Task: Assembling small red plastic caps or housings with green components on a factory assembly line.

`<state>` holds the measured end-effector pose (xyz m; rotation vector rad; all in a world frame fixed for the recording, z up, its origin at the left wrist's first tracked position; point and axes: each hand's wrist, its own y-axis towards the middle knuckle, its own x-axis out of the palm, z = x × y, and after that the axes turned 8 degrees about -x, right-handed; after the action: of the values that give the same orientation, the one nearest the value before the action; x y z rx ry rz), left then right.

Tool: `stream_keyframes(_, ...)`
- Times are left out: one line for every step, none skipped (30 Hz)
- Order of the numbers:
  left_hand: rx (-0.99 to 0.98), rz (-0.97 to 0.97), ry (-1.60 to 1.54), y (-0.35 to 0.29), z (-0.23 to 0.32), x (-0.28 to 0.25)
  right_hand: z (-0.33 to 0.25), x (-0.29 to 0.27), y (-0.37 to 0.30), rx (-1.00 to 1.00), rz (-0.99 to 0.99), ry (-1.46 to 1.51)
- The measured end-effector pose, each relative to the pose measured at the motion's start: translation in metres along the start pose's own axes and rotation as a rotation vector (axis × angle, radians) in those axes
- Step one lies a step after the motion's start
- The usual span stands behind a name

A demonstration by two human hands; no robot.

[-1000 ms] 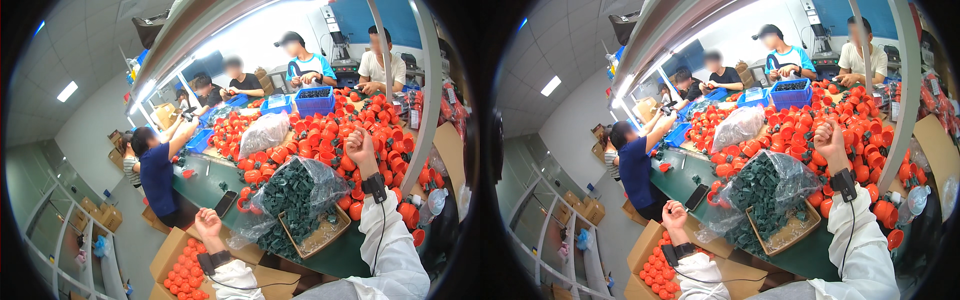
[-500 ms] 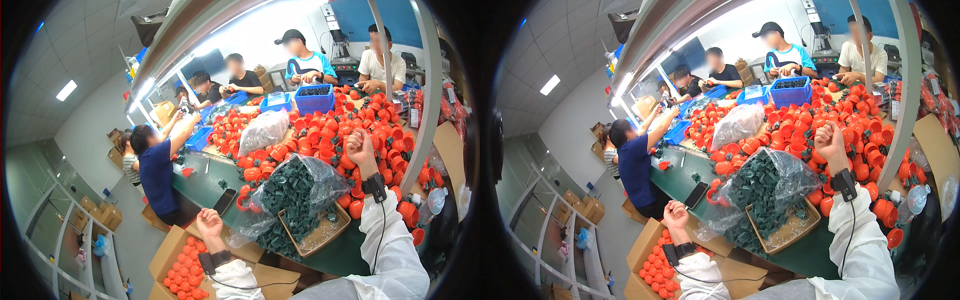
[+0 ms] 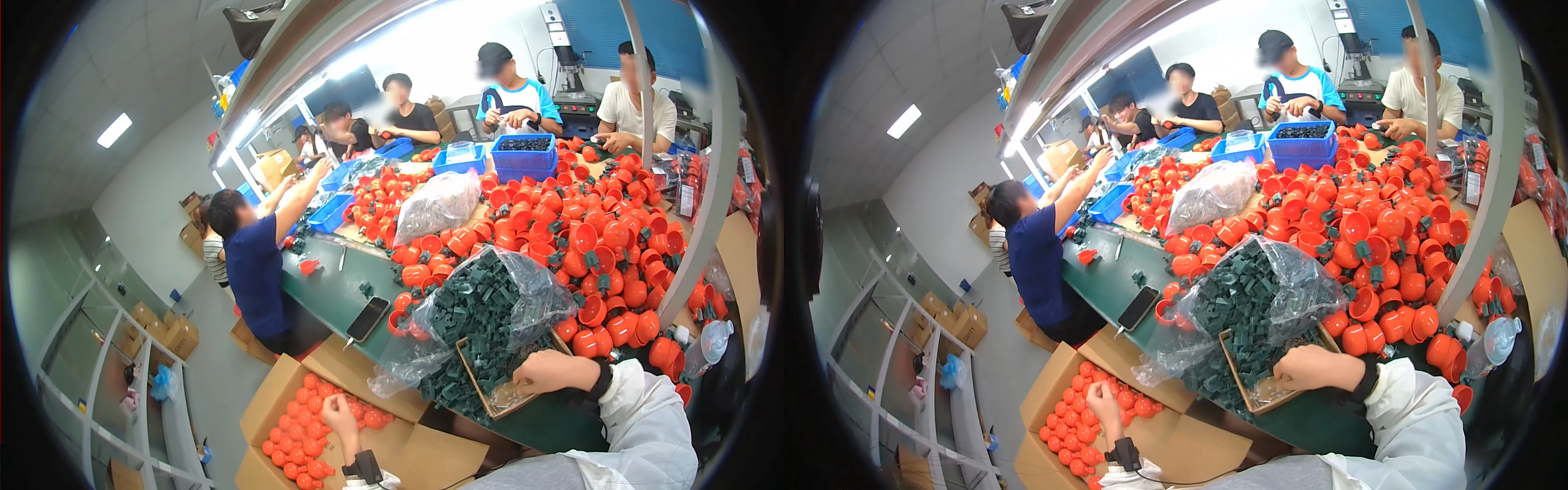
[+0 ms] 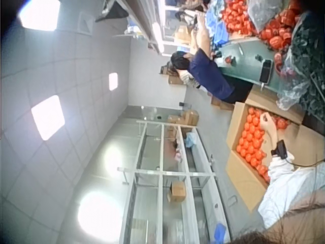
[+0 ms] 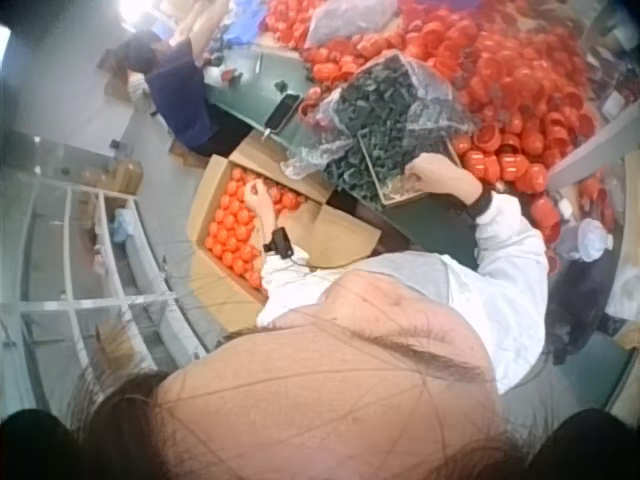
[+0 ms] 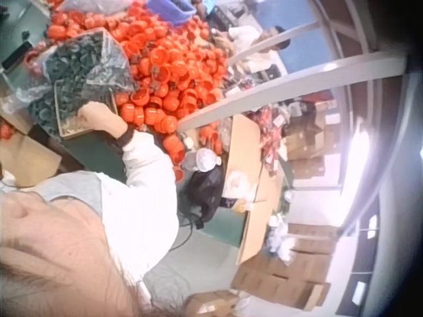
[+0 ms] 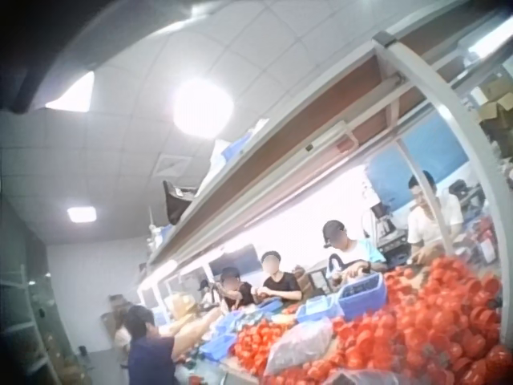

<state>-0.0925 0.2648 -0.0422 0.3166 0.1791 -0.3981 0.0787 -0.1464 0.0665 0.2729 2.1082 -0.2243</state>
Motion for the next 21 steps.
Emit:
stream_keyframes(-0.002, 0.133, 0.086, -0.004, -0.019, -0.012, 0.004, 0.013, 0.003, 0.017, -0.013, -0.127)
stream_keyframes(-0.011, 0.134, 0.093, -0.012, -0.030, -0.020, 0.009, 0.022, 0.003, 0.028, 0.031, -0.165)
stream_keyframes(-0.075, 0.152, 0.315, -0.021, -0.039, -0.029, 0.011, 0.024, 0.005, 0.022, 0.016, -0.159)
stream_keyframes(-0.140, 0.167, 0.537, -0.030, -0.047, -0.038, 0.013, 0.024, 0.008, 0.039, 0.050, -0.138)
stream_keyframes(-0.163, 0.186, 0.553, -0.040, -0.061, -0.049, 0.013, 0.025, 0.012, 0.043, 0.075, -0.115)
stream_keyframes(-0.330, 0.036, 0.732, -0.050, -0.080, -0.062, 0.010, 0.025, 0.015, 0.023, 0.086, -0.081)
stream_keyframes(-0.505, -0.119, 0.897, -0.061, -0.098, -0.074, 0.008, 0.025, 0.018, 0.020, 0.068, -0.057)
stream_keyframes(-0.443, -0.080, 0.874, -0.072, -0.111, -0.073, 0.007, 0.025, 0.017, 0.021, 0.058, -0.031)
stream_keyframes(-0.378, -0.034, 0.851, -0.081, -0.114, -0.067, 0.010, 0.024, 0.019, 0.015, 0.052, -0.008)
stream_keyframes(-0.421, -0.059, 0.870, -0.081, -0.115, -0.068, 0.014, 0.028, 0.018, -0.006, 0.064, 0.027)
stream_keyframes(-0.460, -0.083, 0.885, -0.075, -0.107, -0.064, 0.019, 0.028, 0.019, -0.033, 0.046, 0.029)
stream_keyframes(-0.465, -0.109, 0.901, -0.073, -0.099, -0.061, 0.019, 0.027, 0.019, -0.034, 0.043, 0.053)
stream_keyframes(-0.467, -0.134, 0.914, -0.073, -0.093, -0.057, 0.017, 0.026, 0.019, -0.035, 0.041, 0.075)
stream_keyframes(-0.463, -0.155, 0.894, -0.075, -0.094, -0.055, 0.018, 0.025, 0.020, -0.034, 0.022, 0.095)
stream_keyframes(-0.454, -0.172, 0.869, -0.076, -0.095, -0.055, 0.015, 0.025, 0.019, -0.057, 0.004, 0.097)
stream_keyframes(-0.473, -0.151, 0.872, -0.078, -0.098, -0.054, 0.013, 0.024, 0.019, -0.041, 0.023, 0.117)
stream_keyframes(-0.410, -0.146, 0.806, -0.076, -0.099, -0.052, 0.012, 0.024, 0.018, -0.020, 0.049, 0.136)
stream_keyframes(-0.344, -0.142, 0.741, -0.074, -0.099, -0.050, 0.011, 0.024, 0.017, -0.014, 0.058, 0.183)
stream_keyframes(-0.353, -0.131, 0.744, -0.072, -0.093, -0.047, 0.011, 0.024, 0.018, -0.025, 0.050, 0.184)
stream_keyframes(-0.355, -0.093, 0.745, -0.069, -0.085, -0.044, 0.011, 0.024, 0.019, -0.020, 0.054, 0.175)
stream_keyframes(-0.353, -0.068, 0.743, -0.068, -0.081, -0.039, 0.011, 0.023, 0.017, -0.003, 0.064, 0.163)
